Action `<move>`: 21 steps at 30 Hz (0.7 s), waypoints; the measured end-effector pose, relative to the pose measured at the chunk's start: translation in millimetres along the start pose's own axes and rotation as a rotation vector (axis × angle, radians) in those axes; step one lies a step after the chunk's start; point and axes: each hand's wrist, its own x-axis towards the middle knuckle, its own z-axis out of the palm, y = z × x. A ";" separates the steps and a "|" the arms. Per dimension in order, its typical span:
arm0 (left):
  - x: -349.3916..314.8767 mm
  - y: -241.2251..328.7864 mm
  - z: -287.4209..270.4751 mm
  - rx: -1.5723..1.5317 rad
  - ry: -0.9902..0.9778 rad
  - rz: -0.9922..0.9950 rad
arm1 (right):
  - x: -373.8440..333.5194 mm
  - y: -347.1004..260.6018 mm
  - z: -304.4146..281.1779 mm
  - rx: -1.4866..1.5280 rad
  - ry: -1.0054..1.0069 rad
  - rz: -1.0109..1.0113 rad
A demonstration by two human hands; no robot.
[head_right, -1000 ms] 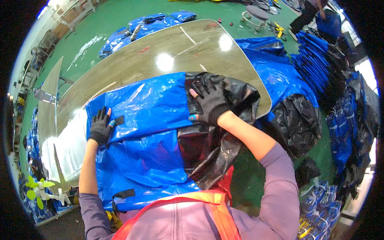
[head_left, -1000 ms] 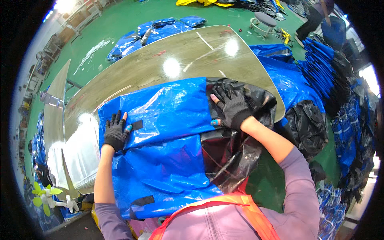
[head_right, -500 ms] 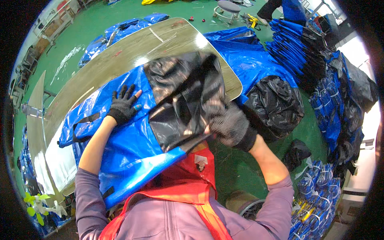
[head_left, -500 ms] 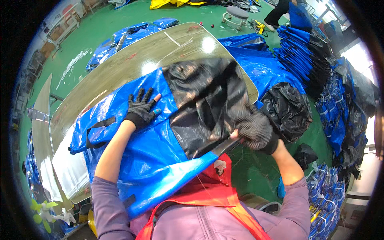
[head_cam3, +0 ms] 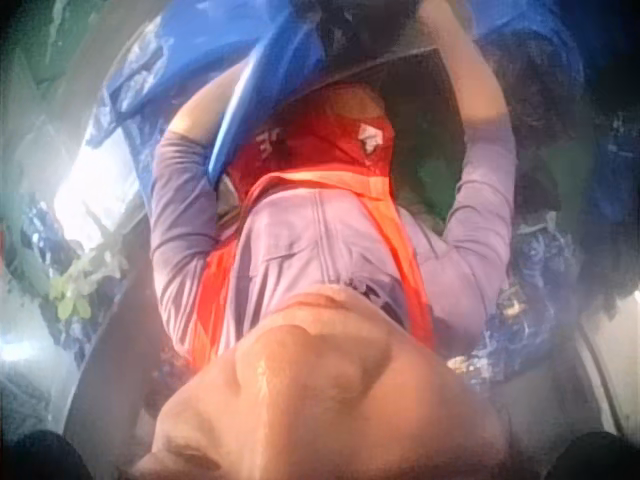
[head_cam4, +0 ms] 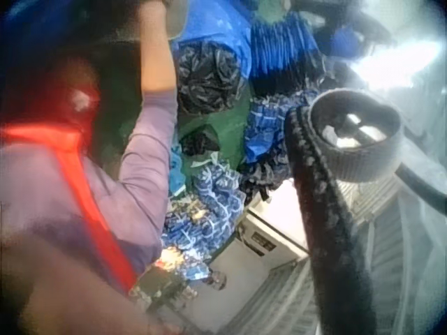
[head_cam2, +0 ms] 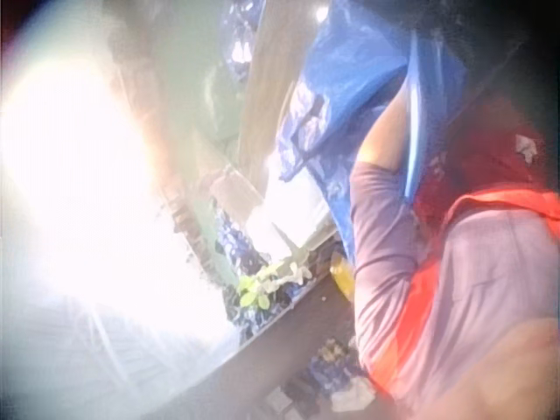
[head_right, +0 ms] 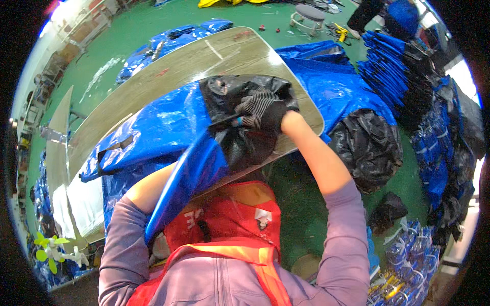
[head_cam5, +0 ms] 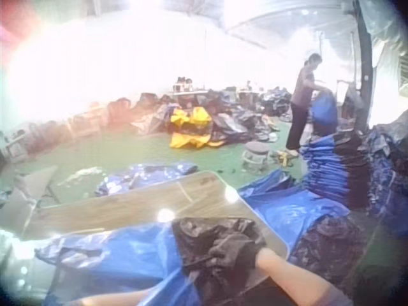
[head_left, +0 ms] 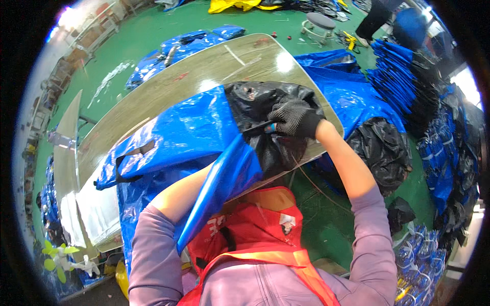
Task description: The person repeatedly folds blue and black tarps and places them into clear plastic bags on a table. The person then removes the tarps from the bags and refolds them, repeating the cycle multiple times.
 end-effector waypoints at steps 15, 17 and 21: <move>-468.4 195.2 -103.7 0.813 0.566 -1.038 | 18.3 49.7 60.9 0.007 -0.278 0.193; -457.5 164.0 -102.9 0.487 1.080 -0.694 | 18.1 49.4 61.8 0.038 -0.320 0.215; -423.1 108.1 -118.9 0.512 1.203 -0.921 | 14.2 50.1 64.7 -0.096 -0.381 0.216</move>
